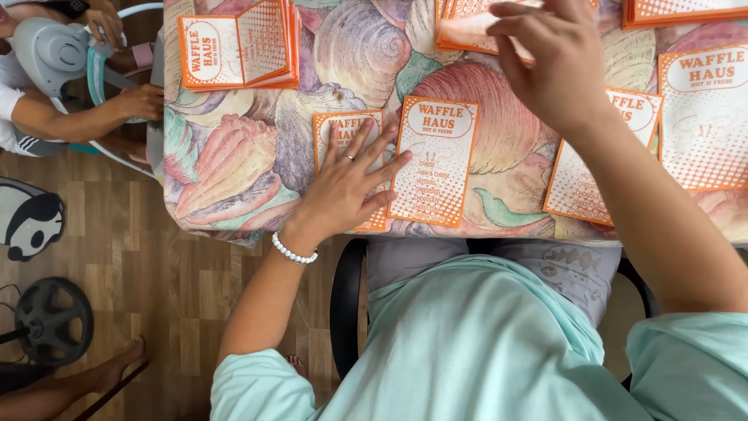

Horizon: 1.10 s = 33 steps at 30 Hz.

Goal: Folding and applying glue to paper sleeves to assemble them.

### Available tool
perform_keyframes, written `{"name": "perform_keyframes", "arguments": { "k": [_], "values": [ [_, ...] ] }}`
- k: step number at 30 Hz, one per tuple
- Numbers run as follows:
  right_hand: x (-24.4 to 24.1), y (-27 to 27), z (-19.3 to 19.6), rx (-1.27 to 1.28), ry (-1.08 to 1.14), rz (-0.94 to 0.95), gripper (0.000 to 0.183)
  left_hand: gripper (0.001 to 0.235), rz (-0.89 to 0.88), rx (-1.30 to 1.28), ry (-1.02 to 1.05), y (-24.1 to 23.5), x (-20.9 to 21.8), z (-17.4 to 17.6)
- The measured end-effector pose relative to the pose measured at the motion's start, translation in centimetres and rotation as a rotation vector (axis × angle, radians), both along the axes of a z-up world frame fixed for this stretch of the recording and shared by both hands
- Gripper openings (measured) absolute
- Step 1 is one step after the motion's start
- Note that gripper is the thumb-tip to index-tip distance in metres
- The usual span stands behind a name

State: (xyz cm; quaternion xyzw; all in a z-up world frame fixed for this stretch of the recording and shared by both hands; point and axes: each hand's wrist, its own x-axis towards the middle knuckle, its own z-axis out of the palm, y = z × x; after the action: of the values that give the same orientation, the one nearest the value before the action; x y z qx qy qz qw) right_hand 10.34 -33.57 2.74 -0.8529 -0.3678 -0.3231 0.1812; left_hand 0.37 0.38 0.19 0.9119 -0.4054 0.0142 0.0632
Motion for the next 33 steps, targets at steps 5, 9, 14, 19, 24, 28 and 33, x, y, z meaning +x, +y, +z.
{"name": "perform_keyframes", "arguments": {
  "k": [5, 9, 14, 19, 24, 28, 33],
  "values": [
    [-6.8, -3.7, 4.3, 0.158, 0.364, 0.237, 0.011, 0.058, -0.033, -0.003, 0.029, 1.2, 1.9, 0.3],
    [-10.8, -6.3, 1.9, 0.098, 0.618, 0.211, 0.011, 0.058, -0.041, -0.04, 0.0, 1.2, 2.1, 0.9],
    [-12.6, -6.9, -1.0, 0.157, 0.77, 0.159, 0.015, 0.061, 0.035, -0.015, 0.011, 2.5, 1.3, 0.7],
    [-12.6, -5.5, -0.3, 0.138, 0.729, 0.227, 0.027, 0.062, 0.016, -0.028, 0.012, 3.4, 1.5, 0.8],
    [-16.7, -6.7, -0.1, 0.13, 0.497, -0.191, 0.026, 0.07, -0.002, -0.06, -0.058, 2.4, 1.1, 2.6],
    [-19.1, -7.8, -2.7, -0.032, 0.385, -0.493, 0.047, 0.062, 0.019, -0.134, -0.117, 0.8, 0.4, 3.9],
    [-17.9, -8.2, -2.5, 0.089, 0.391, -0.386, 0.039, 0.046, 0.021, -0.152, -0.112, -0.2, 0.5, 2.2]
  ]
}}
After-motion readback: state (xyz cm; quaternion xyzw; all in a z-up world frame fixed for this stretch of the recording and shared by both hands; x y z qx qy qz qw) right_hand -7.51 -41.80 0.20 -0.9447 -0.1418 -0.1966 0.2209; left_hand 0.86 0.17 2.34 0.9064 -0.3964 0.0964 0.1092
